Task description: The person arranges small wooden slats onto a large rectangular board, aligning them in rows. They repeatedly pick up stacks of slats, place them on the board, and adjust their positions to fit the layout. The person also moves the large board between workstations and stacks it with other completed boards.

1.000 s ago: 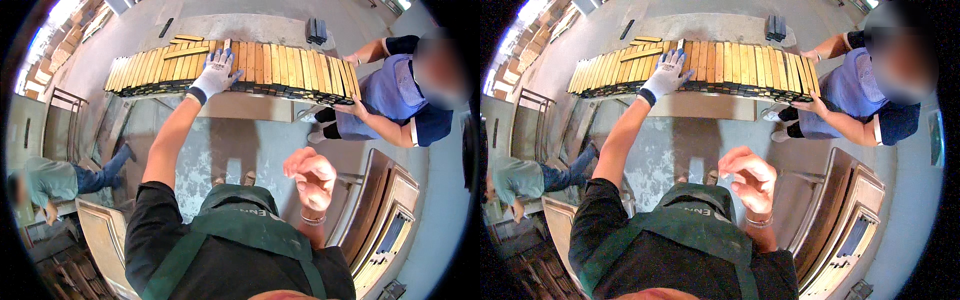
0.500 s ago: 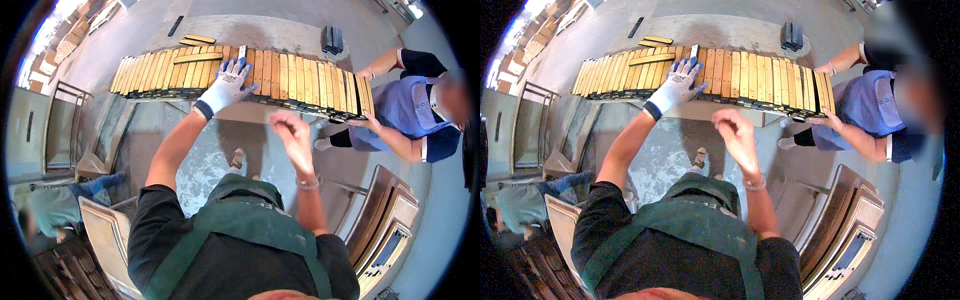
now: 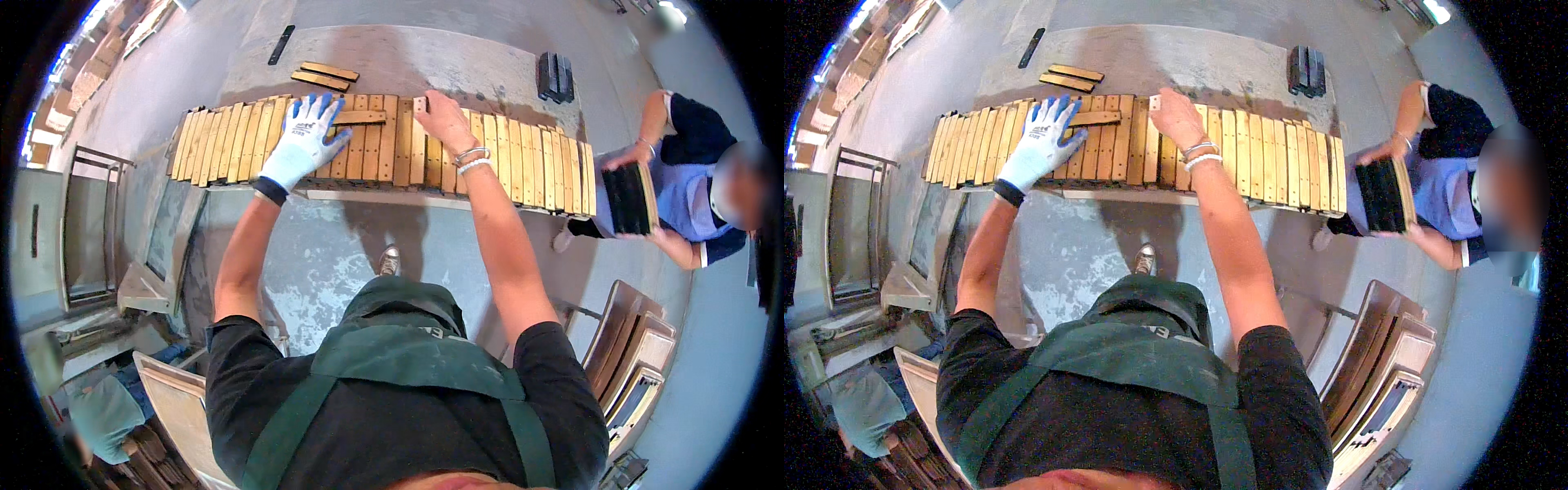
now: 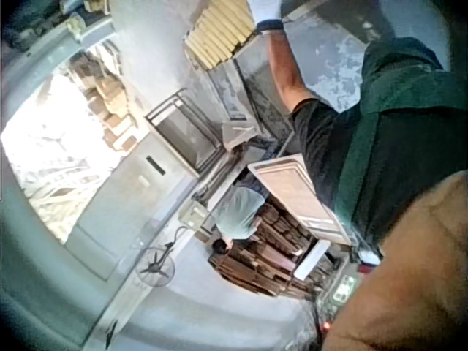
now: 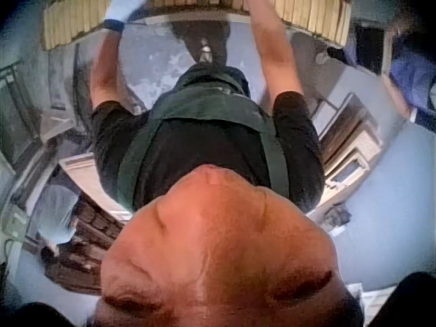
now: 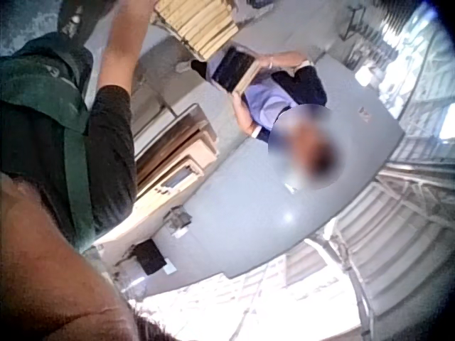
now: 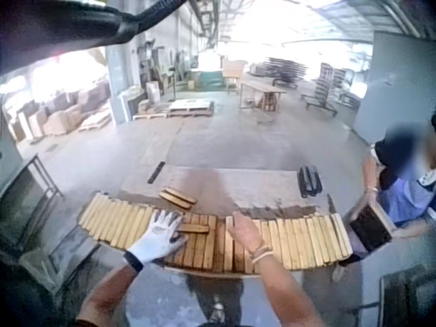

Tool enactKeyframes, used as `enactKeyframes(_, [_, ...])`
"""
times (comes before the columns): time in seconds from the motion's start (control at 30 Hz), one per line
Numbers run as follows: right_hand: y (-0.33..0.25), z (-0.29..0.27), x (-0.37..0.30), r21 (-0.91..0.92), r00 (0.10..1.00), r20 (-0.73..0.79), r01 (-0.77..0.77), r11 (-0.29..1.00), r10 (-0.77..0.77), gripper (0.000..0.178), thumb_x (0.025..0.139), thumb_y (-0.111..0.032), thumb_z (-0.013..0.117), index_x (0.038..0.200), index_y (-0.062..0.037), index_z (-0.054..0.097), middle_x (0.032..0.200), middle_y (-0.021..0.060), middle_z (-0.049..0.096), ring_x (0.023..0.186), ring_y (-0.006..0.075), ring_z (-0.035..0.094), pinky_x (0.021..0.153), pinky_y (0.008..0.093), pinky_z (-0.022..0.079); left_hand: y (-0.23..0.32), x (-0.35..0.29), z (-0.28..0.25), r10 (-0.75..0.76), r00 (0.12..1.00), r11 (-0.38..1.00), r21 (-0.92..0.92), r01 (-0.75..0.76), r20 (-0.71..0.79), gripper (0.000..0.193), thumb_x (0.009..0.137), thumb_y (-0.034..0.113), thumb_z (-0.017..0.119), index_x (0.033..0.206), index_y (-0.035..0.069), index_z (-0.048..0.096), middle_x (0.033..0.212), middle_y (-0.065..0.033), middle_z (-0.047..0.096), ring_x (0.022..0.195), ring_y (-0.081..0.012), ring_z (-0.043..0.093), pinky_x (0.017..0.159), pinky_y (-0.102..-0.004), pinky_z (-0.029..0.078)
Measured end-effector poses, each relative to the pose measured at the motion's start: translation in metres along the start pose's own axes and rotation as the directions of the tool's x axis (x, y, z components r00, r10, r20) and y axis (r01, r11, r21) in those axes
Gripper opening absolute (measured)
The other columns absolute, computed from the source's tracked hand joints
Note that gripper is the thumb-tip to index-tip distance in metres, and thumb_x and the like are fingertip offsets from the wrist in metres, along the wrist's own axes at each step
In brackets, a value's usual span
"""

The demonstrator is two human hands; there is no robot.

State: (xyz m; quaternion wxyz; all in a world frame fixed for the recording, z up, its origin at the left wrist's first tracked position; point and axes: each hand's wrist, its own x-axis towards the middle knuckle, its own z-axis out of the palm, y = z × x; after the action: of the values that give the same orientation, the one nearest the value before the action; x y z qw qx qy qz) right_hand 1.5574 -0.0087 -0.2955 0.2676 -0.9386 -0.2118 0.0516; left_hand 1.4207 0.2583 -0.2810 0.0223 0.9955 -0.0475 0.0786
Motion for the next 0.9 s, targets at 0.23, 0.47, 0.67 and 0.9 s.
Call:
enactKeyframes(0.23, [0.006,-0.012,0.028,0.047,0.957,0.290,-0.022,0.999,0.007,0.048,0.093,-0.021,0.072,0.132,0.0050,0.060,0.096,0.0199,0.072,0.091,0.0292,0.071,0.082,0.0445,0.054,-0.006,-0.002,0.004,0.011,0.999,0.999,-0.051,-0.013,-0.035,0.065,0.103,0.046,0.056,0.156,0.013,0.041,0.159,-0.0192,0.041,0.151,-0.0416,0.030,0.126,-0.0541,0.017])
enactKeyframes(0.47, [0.006,-0.027,0.027,0.221,0.933,0.355,-0.018,0.975,-0.063,0.050,0.094,-0.018,0.072,0.139,0.0007,0.058,0.078,0.0092,0.068,0.069,0.0163,0.066,0.064,0.0342,0.054,-0.006,0.007,0.002,0.062,0.993,0.991,-0.113,-0.072,-0.096,0.058,0.100,0.038,0.060,0.150,0.010,0.050,0.155,-0.0187,0.047,0.145,-0.0430,0.038,0.124,-0.0544,0.022])
enactKeyframes(0.67, [0.005,-0.006,-0.003,0.137,0.986,-0.012,0.165,0.977,-0.165,0.060,0.092,-0.031,0.063,0.138,0.0056,0.051,0.107,0.0257,0.072,0.100,0.0442,0.069,0.085,0.0516,0.055,-0.008,-0.003,-0.006,0.009,0.994,0.984,-0.178,-0.029,-0.110,0.060,0.101,0.038,0.062,0.151,0.008,0.048,0.157,-0.0199,0.045,0.149,-0.0387,0.035,0.126,-0.0542,0.019])
enactKeyframes(0.9, [0.093,-0.113,-0.179,0.610,0.648,-0.574,-0.070,0.789,0.501,0.025,0.097,-0.018,0.071,0.117,-0.0031,0.072,0.096,0.0031,0.075,0.086,0.0119,0.068,0.078,0.0299,0.056,0.070,-0.022,-0.073,-0.028,0.982,0.643,-0.755,-0.126,-0.188,0.049,0.101,0.015,0.056,0.149,0.005,0.051,0.154,-0.0181,0.049,0.148,-0.0360,0.039,0.123,-0.0499,0.027])
